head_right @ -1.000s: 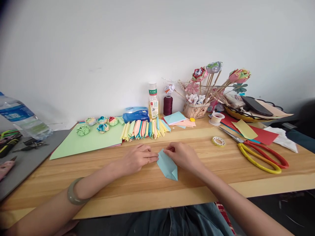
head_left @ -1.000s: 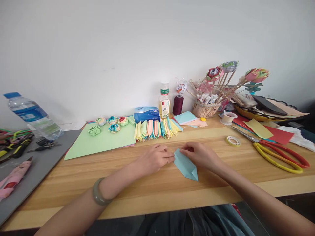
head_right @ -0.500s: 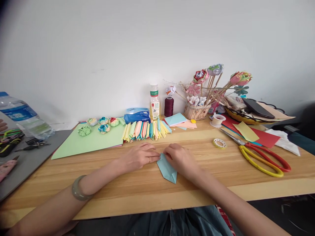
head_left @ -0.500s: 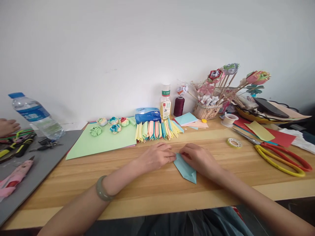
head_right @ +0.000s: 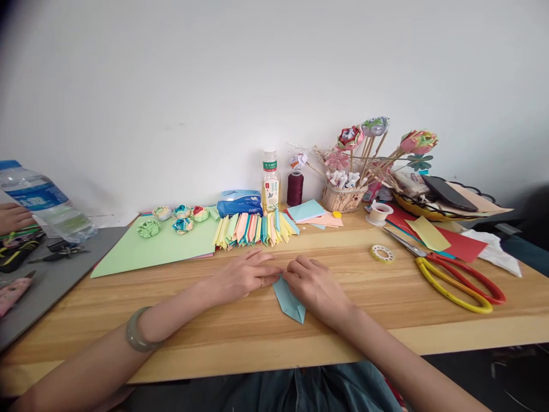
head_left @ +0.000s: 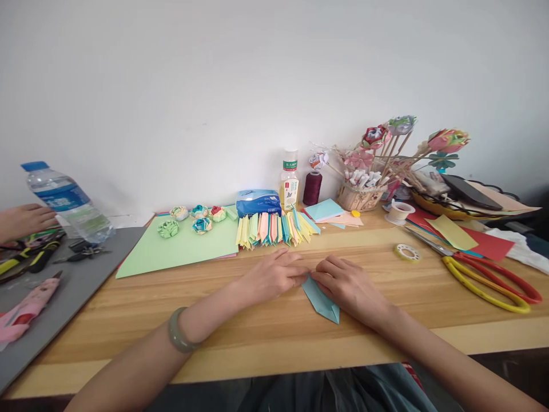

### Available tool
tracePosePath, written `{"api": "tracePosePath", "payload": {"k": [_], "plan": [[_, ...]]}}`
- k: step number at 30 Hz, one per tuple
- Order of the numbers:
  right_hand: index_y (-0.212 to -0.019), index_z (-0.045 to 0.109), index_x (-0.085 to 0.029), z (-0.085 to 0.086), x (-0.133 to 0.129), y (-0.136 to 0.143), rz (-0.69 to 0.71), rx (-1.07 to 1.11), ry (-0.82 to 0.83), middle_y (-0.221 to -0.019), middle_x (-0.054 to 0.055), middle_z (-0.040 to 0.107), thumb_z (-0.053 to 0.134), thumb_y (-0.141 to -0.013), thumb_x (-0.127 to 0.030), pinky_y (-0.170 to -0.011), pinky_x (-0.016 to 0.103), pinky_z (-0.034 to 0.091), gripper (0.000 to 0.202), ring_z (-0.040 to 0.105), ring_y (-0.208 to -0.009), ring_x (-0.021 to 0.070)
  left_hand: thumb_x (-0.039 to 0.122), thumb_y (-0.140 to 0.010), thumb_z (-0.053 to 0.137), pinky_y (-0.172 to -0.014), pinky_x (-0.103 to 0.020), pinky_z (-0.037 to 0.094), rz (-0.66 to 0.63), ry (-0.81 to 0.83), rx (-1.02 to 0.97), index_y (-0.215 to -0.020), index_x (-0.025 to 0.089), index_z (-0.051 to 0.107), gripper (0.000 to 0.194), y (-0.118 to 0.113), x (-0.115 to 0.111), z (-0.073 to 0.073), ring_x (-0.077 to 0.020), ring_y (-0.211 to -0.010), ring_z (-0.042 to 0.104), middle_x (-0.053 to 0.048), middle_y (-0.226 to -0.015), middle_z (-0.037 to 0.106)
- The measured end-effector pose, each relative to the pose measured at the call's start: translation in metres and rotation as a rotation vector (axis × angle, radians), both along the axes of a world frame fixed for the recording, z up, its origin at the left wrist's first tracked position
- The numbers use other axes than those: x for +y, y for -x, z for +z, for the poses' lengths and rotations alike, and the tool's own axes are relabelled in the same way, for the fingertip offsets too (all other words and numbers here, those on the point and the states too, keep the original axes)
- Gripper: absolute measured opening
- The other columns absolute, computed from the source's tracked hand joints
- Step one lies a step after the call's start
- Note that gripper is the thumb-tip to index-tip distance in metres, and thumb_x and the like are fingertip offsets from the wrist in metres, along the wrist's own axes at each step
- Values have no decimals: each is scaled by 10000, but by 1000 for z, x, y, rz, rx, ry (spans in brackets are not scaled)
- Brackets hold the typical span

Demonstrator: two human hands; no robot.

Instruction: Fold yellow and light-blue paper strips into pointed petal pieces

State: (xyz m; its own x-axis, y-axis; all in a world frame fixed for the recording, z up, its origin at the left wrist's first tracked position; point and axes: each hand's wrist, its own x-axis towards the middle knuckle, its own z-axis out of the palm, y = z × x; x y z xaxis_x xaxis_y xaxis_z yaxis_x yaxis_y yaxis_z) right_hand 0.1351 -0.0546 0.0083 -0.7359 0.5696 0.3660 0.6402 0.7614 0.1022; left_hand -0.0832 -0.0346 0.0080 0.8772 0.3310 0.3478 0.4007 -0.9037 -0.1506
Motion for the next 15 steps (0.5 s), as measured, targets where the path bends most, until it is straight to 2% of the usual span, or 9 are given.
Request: {"api": "tracePosePath", "payload": {"k": [6, 15], "plan": [[-843, 643, -157, 2, 1, -2, 31, 16, 32, -794, 61, 610, 452, -900, -129, -630, 311, 427, 201, 526, -746, 197, 162, -967, 385, -1018, -479, 318, -18, 44, 12, -1167, 205, 582, 284, 3, 2, -4, -257, -1235, 436, 19, -1219, 607], [-886, 648, -164, 0, 5, -5, 79, 55, 57, -788, 66, 606, 424, -917, -149, -629, 296, 442, 227, 542, -748, 187, 83, -913, 426, -1070, -478, 242, -13, 140, 63, -1227, 211, 539, 357, 6, 4, -6, -258, -1277, 381, 30, -1291, 552]]}}
